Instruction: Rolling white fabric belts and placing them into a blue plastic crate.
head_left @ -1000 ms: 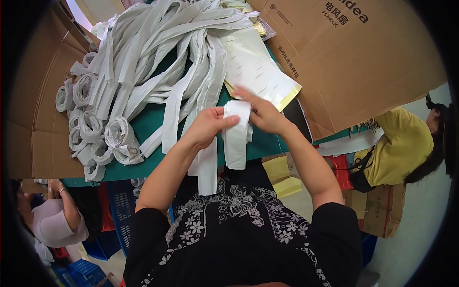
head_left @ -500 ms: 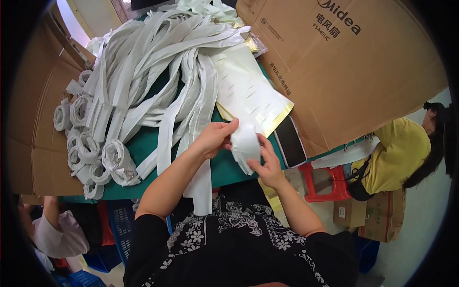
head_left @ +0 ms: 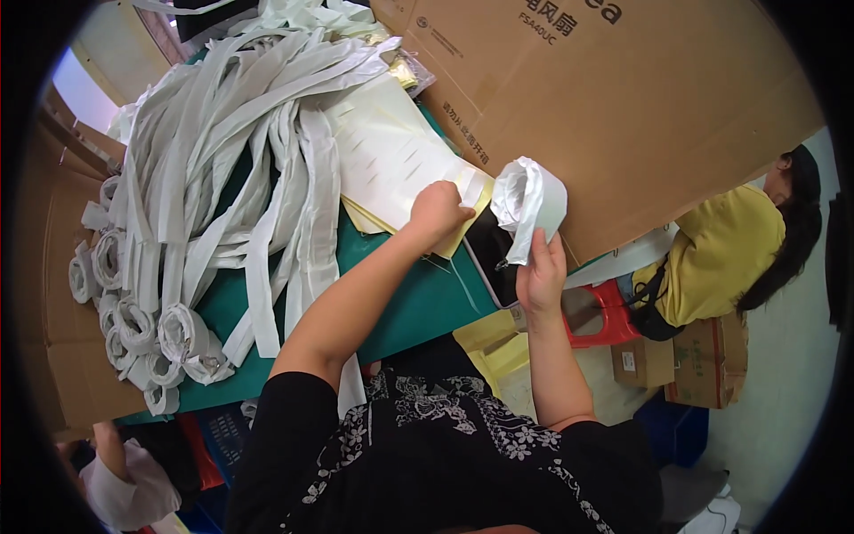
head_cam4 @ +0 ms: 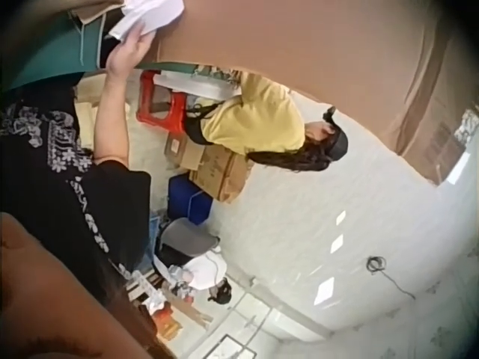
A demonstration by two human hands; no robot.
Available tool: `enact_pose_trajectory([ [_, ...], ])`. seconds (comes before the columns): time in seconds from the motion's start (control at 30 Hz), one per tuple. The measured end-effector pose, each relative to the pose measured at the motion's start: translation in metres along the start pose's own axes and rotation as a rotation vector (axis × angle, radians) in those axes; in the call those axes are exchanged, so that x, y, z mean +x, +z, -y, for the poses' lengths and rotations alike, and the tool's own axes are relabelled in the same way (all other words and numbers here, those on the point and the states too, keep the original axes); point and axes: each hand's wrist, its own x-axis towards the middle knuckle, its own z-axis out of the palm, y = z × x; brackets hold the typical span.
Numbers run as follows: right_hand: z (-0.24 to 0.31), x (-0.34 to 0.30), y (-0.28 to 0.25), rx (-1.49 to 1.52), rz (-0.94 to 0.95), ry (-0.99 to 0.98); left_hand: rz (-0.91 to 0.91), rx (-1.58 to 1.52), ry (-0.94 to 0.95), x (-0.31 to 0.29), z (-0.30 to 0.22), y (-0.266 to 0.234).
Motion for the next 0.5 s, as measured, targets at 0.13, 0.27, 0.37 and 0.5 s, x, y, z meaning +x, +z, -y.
enact_pose_trajectory([
  [0.13,0.001,0.004,0.006,0.042,-0.003,0.032,0.096,-0.244,-0.080,0.006,0.009,-0.015],
  [0.27,-0.019,0.023,0.018,0.153,-0.006,0.091,0.234,-0.695,-0.234,-0.004,0.010,-0.036],
  [0.37,-0.049,0.038,0.014,0.219,0.021,0.263,0.247,-0.867,-0.139,-0.029,0.024,-0.053],
  [0.5,-0.075,0.045,0.016,-0.082,0.090,0.279,0.156,-1.459,0.151,-0.098,0.058,-0.098],
])
